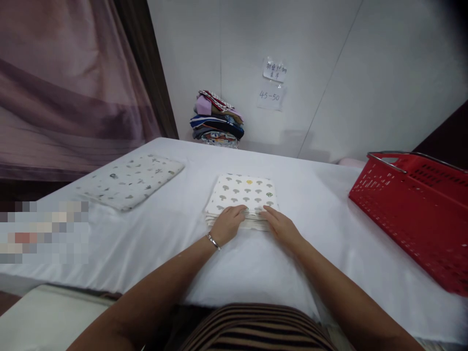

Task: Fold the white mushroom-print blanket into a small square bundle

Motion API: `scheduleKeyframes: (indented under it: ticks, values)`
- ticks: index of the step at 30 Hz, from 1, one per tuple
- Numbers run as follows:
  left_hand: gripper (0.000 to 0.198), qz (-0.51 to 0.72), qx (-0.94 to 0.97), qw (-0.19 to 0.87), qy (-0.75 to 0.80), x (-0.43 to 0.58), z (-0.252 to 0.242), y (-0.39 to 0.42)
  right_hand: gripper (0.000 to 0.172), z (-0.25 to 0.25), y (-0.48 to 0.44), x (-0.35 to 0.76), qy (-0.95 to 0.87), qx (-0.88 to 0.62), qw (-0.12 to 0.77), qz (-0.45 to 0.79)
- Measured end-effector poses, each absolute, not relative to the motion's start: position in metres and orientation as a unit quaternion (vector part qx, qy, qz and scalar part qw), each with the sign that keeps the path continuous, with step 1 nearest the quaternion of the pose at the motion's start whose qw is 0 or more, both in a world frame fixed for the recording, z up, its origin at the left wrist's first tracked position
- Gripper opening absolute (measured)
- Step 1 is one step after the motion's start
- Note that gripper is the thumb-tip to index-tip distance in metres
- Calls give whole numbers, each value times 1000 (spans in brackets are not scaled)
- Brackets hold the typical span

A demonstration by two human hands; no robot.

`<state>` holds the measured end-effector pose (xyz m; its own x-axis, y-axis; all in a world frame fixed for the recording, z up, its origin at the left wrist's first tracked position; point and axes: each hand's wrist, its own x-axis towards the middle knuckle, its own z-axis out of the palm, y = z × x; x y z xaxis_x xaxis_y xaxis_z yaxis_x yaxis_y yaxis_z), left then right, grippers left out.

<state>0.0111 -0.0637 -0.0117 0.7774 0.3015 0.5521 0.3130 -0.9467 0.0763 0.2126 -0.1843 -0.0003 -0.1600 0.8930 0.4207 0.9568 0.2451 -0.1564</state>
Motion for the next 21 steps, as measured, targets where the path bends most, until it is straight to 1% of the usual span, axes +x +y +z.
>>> scheduleKeyframes:
  ticks: [4,7,10,14,19,21]
  values:
    - [27,-270,-947,30,-171,10,-9,-68,46,1,-185,213,-765,-609,205,-48]
    - [19,-260,-949,25,-178,13,-3,-74,39,0,-185,214,-768,-604,210,-31]
    - [16,-252,-949,30,-186,22,0,-80,34,-2,-183,214,-765,-603,225,-33]
    - [15,-255,-946,37,-194,40,-3,-84,36,-2,-183,213,-765,-597,240,-37]
    - [19,-242,-950,37,-196,49,-8,-85,40,0,-186,213,-776,-587,227,-48]
    - [18,-228,-956,35,-183,47,-9,-85,40,0,-187,213,-778,-585,222,-58]
